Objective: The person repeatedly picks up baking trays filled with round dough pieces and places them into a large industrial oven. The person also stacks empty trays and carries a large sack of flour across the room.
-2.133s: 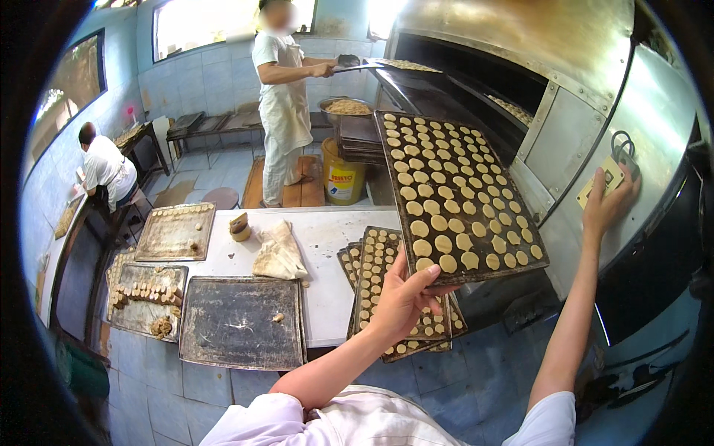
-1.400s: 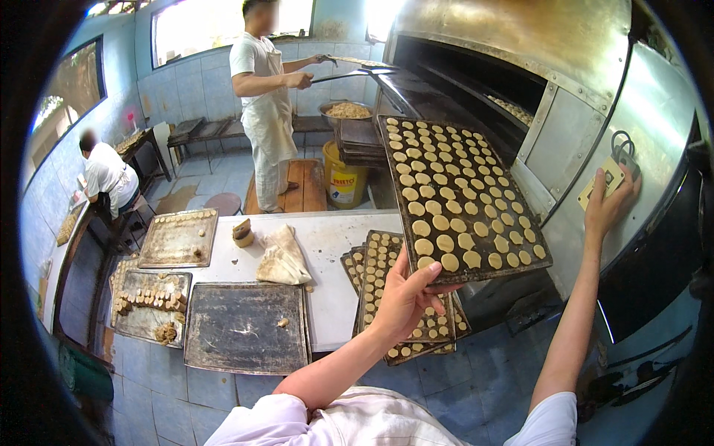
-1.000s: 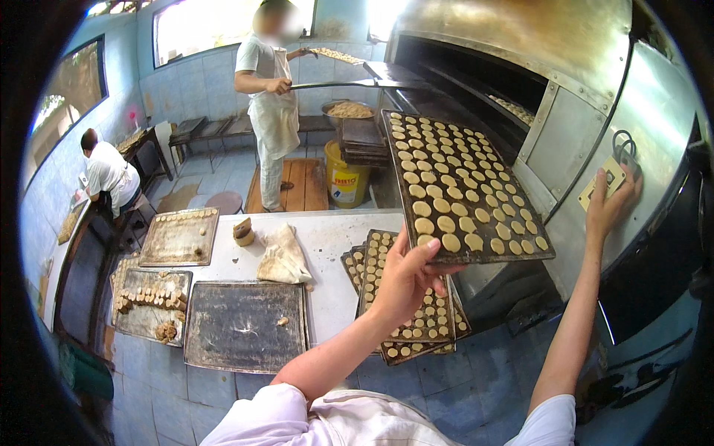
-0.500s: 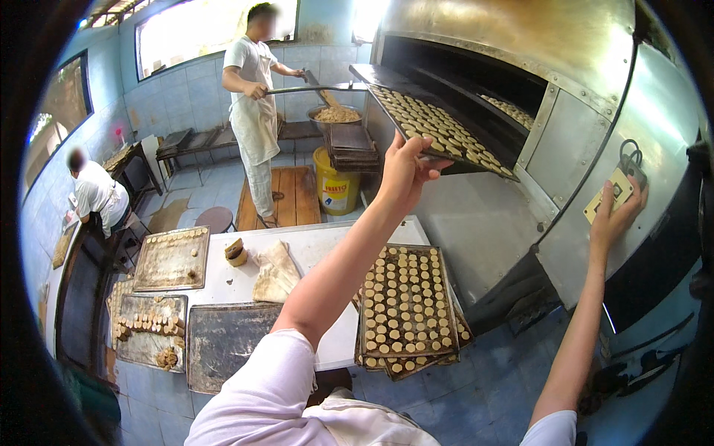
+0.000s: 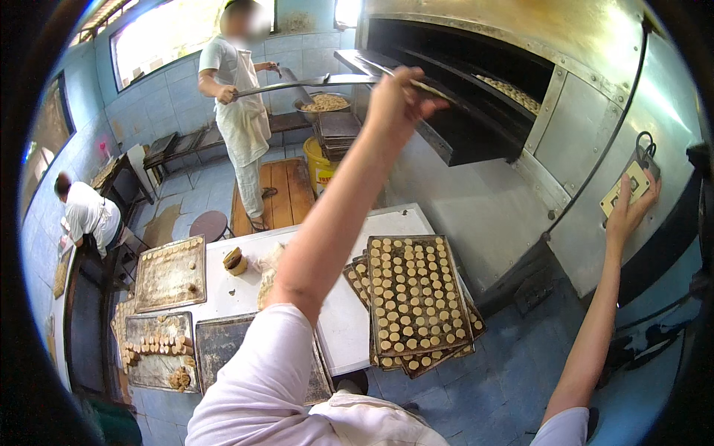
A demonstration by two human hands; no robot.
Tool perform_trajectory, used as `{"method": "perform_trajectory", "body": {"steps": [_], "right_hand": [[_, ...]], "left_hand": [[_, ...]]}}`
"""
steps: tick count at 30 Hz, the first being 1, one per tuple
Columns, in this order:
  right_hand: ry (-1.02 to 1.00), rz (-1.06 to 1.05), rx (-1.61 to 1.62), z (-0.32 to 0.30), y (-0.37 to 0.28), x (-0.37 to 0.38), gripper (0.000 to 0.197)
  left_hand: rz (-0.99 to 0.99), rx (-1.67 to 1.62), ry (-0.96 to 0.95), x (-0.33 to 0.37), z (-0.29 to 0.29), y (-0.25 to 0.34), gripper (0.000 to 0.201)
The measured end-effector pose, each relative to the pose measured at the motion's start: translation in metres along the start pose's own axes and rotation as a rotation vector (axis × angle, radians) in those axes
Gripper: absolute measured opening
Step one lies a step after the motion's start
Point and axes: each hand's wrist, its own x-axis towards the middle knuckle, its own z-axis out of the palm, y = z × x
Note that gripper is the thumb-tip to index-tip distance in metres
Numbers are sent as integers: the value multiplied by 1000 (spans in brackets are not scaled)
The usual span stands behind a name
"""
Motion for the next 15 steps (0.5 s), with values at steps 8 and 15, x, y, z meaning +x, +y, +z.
{"method": "perform_trajectory", "body": {"steps": [8,15], "right_hand": [[25,8,-56,-1,1,-1,48],[35,-12,-11,5,6,0,50]], "left_hand": [[-96,-229,21,57,-16,73,57],[-157,-198,19,59,-83,11,60]]}}
